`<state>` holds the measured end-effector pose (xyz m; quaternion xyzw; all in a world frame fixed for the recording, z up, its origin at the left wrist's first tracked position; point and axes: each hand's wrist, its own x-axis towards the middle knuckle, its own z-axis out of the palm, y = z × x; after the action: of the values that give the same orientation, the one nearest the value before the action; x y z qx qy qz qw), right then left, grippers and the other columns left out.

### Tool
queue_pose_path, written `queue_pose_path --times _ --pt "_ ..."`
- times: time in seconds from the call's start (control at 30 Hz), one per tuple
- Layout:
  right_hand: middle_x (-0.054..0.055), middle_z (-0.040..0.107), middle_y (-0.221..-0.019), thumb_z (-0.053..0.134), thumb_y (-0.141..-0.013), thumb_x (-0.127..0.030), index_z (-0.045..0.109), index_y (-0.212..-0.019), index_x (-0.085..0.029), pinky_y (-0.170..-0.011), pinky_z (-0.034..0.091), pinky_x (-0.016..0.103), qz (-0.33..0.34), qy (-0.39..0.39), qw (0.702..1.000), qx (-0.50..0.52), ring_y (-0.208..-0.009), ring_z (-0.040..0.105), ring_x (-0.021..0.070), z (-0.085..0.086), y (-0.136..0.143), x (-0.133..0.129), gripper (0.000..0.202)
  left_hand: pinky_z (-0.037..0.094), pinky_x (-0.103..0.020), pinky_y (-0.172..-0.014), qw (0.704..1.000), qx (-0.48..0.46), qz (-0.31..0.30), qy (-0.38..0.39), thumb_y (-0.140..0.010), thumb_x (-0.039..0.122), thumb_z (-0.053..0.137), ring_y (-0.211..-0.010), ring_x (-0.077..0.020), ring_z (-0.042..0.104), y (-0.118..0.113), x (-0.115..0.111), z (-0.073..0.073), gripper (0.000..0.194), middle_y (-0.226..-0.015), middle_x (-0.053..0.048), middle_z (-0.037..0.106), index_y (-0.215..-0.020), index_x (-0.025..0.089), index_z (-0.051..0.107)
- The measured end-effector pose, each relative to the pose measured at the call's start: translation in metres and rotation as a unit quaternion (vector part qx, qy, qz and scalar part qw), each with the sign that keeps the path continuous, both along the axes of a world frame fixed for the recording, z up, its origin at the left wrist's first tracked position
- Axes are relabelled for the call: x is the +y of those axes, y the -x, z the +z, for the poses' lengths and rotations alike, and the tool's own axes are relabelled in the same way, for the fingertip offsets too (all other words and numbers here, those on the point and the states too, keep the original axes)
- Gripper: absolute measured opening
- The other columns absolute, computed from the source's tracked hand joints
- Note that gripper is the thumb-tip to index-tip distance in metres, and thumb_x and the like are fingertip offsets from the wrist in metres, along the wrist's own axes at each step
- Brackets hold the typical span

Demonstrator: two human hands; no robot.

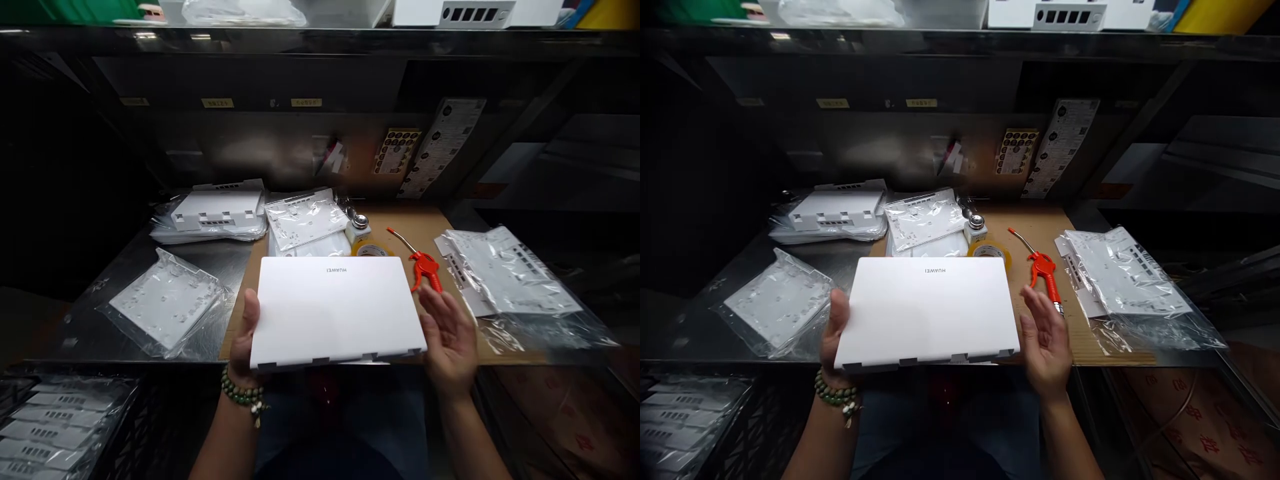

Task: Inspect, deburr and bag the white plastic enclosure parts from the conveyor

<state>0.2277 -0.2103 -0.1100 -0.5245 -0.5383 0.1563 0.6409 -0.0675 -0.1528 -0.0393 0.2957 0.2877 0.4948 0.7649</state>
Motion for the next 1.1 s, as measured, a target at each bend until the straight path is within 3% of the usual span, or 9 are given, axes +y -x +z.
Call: queue_pose_path --times 0.1,0.2,0.33,0.5,0.67,0.83,0.97,1.1 --pt "0.012 0.076 -0.129 0.059 -0.104 -0.044 0.067 -0.139 -0.027 -0.109 0.057 0.052 0.036 0.123 0.976 0.179 -0.122 0.072 0.0311 0.001 0.003 -0.011 0.04 0.038 -0.056 -0.122 0.996 -0.085 -0.007 0.003 -0.087 0.086 0.05 -0.151 -0.0375 0.043 0.001 -0.006 0.001 0.086 -0.156 -0.007 0.057 -0.156 0.035 0.048" --pt "0.013 0.077 -0.125 0.058 -0.102 -0.055 0.075 -0.128 -0.025 -0.1 0.062 0.048 0.132 0.16 0.94 0.27 -0.116 0.075 0.0333 0.003 0.009 -0.025 0.043 0.035 -0.056 -0.124 0.991 -0.123 -0.041 0.017 -0.084 0.086 0.056 -0.152 -0.0396 0.039 0.005 -0.009 0.002 0.091 -0.163 -0.005 0.049 -0.16 0.04 0.038" --pt "0.011 0.077 -0.125 0.061 -0.101 -0.052 0.073 -0.132 -0.028 -0.097 0.063 0.044 0.166 0.182 0.924 0.292 -0.113 0.076 0.0312 0.007 0.019 -0.035 0.041 0.035 -0.055 -0.124 0.987 -0.157 -0.048 -0.002 -0.08 0.082 0.066 -0.151 -0.0393 0.041 0.008 -0.007 -0.001 0.094 -0.163 -0.004 0.048 -0.16 0.043 0.036" --pt "0.01 0.077 -0.126 0.062 -0.1 -0.051 0.073 -0.132 -0.029 -0.096 0.063 0.042 0.168 0.184 0.927 0.279 -0.113 0.075 0.0296 0.012 0.022 -0.033 0.04 0.037 -0.05 -0.123 0.98 -0.193 -0.044 -0.012 -0.086 0.085 0.052 -0.15 -0.0353 0.043 0.011 -0.006 -0.01 0.086 -0.161 -0.001 0.051 -0.16 0.042 0.038" --pt "0.01 0.075 -0.131 0.062 -0.1 -0.054 0.074 -0.131 -0.029 -0.104 0.059 0.044 0.157 0.183 0.939 0.244 -0.122 0.071 0.0307 0.011 0.022 -0.033 0.042 0.047 -0.05 -0.115 0.989 -0.141 -0.035 -0.003 -0.08 0.077 0.072 -0.139 -0.0379 0.057 0.019 -0.003 -0.016 0.087 -0.152 -0.004 0.062 -0.154 0.039 0.048" --pt "0.009 0.074 -0.134 0.06 -0.101 -0.053 0.072 -0.135 -0.029 -0.111 0.054 0.046 0.155 0.192 0.944 0.219 -0.126 0.069 0.03 0.014 0.023 -0.032 0.043 0.053 -0.05 -0.11 0.994 -0.092 0.036 0.05 -0.073 0.082 0.073 -0.135 -0.0361 0.061 0.017 -0.006 -0.011 0.09 -0.14 -0.003 0.071 -0.15 0.042 0.051" --pt "0.008 0.075 -0.131 0.058 -0.104 -0.049 0.071 -0.136 -0.029 -0.107 0.057 0.043 0.139 0.191 0.953 0.189 -0.122 0.071 0.0279 0.018 0.022 -0.029 0.04 0.058 -0.047 -0.103 0.991 0.045 0.081 0.094 -0.072 0.081 0.075 -0.132 -0.0364 0.063 0.019 -0.003 -0.009 0.087 -0.127 -0.006 0.077 -0.144 0.034 0.059" --pt "0.004 0.075 -0.132 0.059 -0.105 -0.039 0.071 -0.135 -0.033 -0.108 0.057 0.039 0.127 0.167 0.975 0.075 -0.122 0.071 0.0247 0.017 0.013 -0.025 0.033 0.062 -0.035 -0.095 0.97 0.193 0.14 0.038 -0.07 0.058 0.091 -0.117 -0.0323 0.071 0.025 0.008 -0.012 0.066 -0.115 -0.005 0.081 -0.125 0.026 0.073"
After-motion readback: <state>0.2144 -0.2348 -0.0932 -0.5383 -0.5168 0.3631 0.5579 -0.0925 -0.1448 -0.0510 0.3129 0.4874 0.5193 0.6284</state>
